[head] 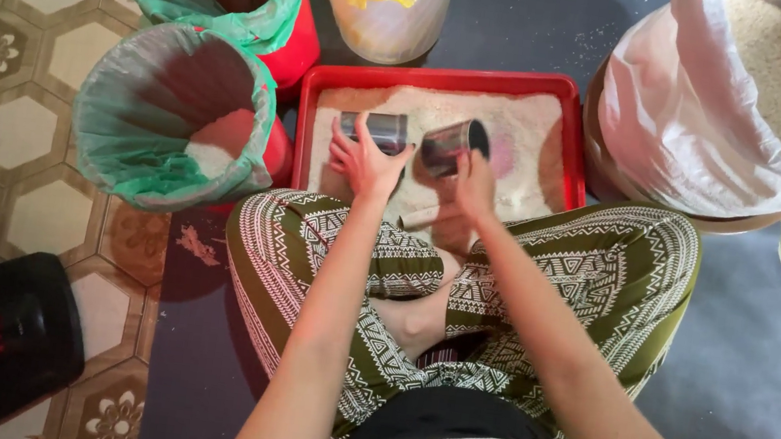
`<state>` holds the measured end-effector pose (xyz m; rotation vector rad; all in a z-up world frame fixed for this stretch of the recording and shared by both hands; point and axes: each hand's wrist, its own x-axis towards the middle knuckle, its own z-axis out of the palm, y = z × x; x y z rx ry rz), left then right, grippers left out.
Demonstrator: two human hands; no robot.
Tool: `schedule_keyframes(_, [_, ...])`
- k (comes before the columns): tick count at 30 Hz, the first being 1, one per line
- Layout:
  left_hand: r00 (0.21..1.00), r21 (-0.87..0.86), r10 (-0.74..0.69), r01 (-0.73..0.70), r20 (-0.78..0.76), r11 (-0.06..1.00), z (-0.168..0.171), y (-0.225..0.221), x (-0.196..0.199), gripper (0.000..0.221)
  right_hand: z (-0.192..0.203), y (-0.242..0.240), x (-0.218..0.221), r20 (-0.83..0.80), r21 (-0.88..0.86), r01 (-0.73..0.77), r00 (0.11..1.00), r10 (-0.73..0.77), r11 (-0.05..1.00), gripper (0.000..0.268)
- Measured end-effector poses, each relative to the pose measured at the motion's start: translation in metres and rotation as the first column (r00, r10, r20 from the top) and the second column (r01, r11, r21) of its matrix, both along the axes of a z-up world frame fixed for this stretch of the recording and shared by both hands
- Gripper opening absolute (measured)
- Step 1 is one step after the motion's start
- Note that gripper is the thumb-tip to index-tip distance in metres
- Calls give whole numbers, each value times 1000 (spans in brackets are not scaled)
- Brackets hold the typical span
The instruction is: The person transfers grains from large bags into a red tray by scooping the grains with small metal cups and pouring them into the tray, occasionally pouring grains from one cup to another or back into the bag.
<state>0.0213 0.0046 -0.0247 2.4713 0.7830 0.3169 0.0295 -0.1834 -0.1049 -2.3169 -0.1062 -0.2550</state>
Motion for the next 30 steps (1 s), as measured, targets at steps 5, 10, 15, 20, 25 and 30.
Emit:
schedule_keyframes(5, [972,-139,-125,154,201,978,-13,-12,-2,100,14,17,-20,-462,213,300,869,-175,930,53])
schedule_keyframes(10, [973,-440,-58,153,221,885,2,-7,-2,101,108,15,-39,-503,279,430,827,-251,858,59])
schedule_keyframes(15, [979,-734,125,33,159,678,-2,-2,0,106,26,-20,-1,-396,286,481,847,-355,829,56])
schedule_keyframes(20, [912,-935,365,51,187,351,18,5,-11,98,-23,-36,10,185,-310,127,980,-72,942,7])
schedule_keyframes(25, [844,-833,450,-5,293,553,12,11,-2,98,-9,-13,-6,115,-418,-182,961,250,890,7])
schedule_keyframes(30, [778,-679,408,32,477,733,11,3,-10,97,27,-4,-27,59,-368,-256,953,297,894,10])
